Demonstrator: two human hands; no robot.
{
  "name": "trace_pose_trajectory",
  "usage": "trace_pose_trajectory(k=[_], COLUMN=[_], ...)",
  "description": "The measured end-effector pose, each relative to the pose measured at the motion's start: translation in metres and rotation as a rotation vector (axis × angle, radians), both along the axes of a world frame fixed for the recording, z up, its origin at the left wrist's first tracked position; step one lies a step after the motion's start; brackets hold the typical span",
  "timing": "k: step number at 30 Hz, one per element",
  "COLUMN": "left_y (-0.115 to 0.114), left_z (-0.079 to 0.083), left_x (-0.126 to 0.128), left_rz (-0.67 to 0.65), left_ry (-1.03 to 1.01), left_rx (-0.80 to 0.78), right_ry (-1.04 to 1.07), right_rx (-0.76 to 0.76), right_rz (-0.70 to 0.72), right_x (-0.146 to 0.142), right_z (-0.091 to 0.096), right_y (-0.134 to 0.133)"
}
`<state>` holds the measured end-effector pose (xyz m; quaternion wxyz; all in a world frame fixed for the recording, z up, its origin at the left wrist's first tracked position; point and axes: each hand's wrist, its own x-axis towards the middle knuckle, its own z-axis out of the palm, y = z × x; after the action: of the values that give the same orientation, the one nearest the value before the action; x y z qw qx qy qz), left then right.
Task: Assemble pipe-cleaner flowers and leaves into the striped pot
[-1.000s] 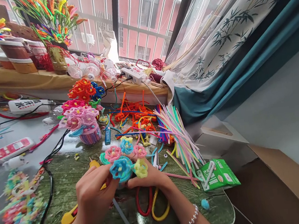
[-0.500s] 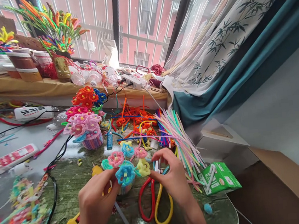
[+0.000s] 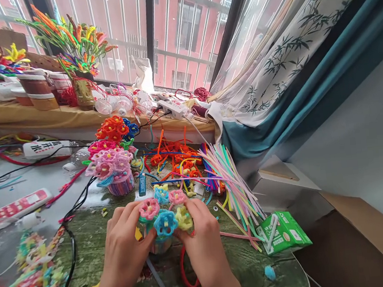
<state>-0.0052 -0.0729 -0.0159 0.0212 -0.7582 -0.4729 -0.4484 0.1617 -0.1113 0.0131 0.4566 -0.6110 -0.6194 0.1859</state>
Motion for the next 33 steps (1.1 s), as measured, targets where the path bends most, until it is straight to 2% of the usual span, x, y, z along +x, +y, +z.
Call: trace_pose_trajectory(k=[3,7,12,16,20,25,30,33], left_y=[0.004,0.002,-0.002,0.000,0.003,0.003,0.003,0.003], left_z=[-0.002,-0.004,-0.002,0.004,0.011,0.014,0.011,0.014], left_x=[0.001,-0.003,-0.010,-0.011,-0.009,-0.007,-0.007,-0.006], left_rz=[-0.043,-0.052,-0.135,-0.229,-0.248,-0.253,-0.234,-0.221], left_ry=[-0.065,-0.135,-0.269,-0.360,-0.419,-0.382,-0.322,-0.271], left_rx=[-0.059,-0.196,-0.398,-0.481,-0.517,-0.555,-0.459,-0.356], right_ry=[0.116,0.341,0.695,0.911,0.942,0.853,0.875,0.868], right_rx=[0.013,-0.030,-0.162,-0.282,-0.333,-0.344,-0.307,-0.257], right_rz=[-0.023,0.039,0.236,0.374,0.416,0.439,0.551,0.547], right_x=[-0.006,-0.009,0.001,0.012,0.018,0.021,0.017,0.013], right_z=[-0.004,-0.006,0.001,0.004,0.004,0.006,0.008,0.009], right_y=[0.003,0.001,-0.009,-0.009,-0.002,0.009,0.016,0.017])
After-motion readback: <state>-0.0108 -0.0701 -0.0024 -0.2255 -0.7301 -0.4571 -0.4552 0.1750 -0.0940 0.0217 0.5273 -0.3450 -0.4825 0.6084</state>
